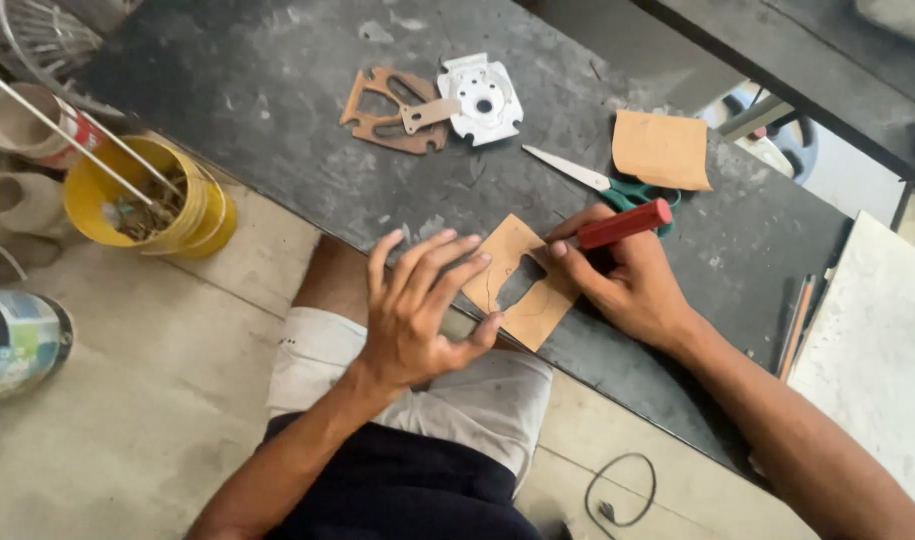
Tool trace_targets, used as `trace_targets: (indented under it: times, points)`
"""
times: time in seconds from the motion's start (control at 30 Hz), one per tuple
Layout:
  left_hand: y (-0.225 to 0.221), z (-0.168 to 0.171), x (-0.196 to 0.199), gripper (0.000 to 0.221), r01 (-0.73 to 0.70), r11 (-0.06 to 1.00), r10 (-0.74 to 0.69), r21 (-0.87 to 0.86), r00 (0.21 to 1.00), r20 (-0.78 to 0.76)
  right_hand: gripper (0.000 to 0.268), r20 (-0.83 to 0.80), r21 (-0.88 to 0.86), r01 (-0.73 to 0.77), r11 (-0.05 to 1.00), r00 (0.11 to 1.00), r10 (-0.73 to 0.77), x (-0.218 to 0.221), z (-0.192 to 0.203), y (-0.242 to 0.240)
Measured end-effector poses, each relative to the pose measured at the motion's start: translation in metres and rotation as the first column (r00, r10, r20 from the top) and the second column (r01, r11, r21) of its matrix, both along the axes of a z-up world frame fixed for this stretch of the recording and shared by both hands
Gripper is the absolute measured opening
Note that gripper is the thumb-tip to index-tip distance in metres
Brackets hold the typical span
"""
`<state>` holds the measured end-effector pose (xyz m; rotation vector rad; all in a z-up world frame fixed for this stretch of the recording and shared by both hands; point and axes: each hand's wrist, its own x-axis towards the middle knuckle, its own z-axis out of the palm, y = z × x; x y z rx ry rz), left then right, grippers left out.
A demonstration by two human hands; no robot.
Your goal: Refining the shape of a gasket by cutting it out of a sheet of material using a utility knife.
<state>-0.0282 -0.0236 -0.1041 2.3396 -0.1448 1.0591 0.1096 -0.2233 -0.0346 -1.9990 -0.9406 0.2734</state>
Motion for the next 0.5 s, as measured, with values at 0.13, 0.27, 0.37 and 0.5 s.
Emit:
trace_targets:
  times: [0.13,0.27,0.37,0.5]
  points:
    - [0.009,0.041,-0.018,0.079,0.109,0.992,-0.091,0.067,0.968,-0.233,0.020,-0.084,-0.069,0.014,0.998,0.996,-0.019,-0.006,0.009,0.000]
    - [0.013,0.041,-0.014,0.107,0.295,0.919,-0.187,0.260,0.909,-0.373,0.019,-0.071,-0.055,0.037,0.998,0.997,-0.041,-0.003,0.007,0.000]
    - [0.009,0.031,-0.009,0.107,0.286,0.864,-0.135,0.415,0.925,-0.356,0.020,-0.068,-0.053,0.036,0.998,0.997,-0.039,-0.003,0.005,-0.003]
    - [0.006,0.018,-0.004,0.092,0.206,0.870,-0.088,0.448,0.959,-0.269,0.017,-0.023,-0.097,0.009,0.995,1.000,-0.011,0.006,0.008,-0.004]
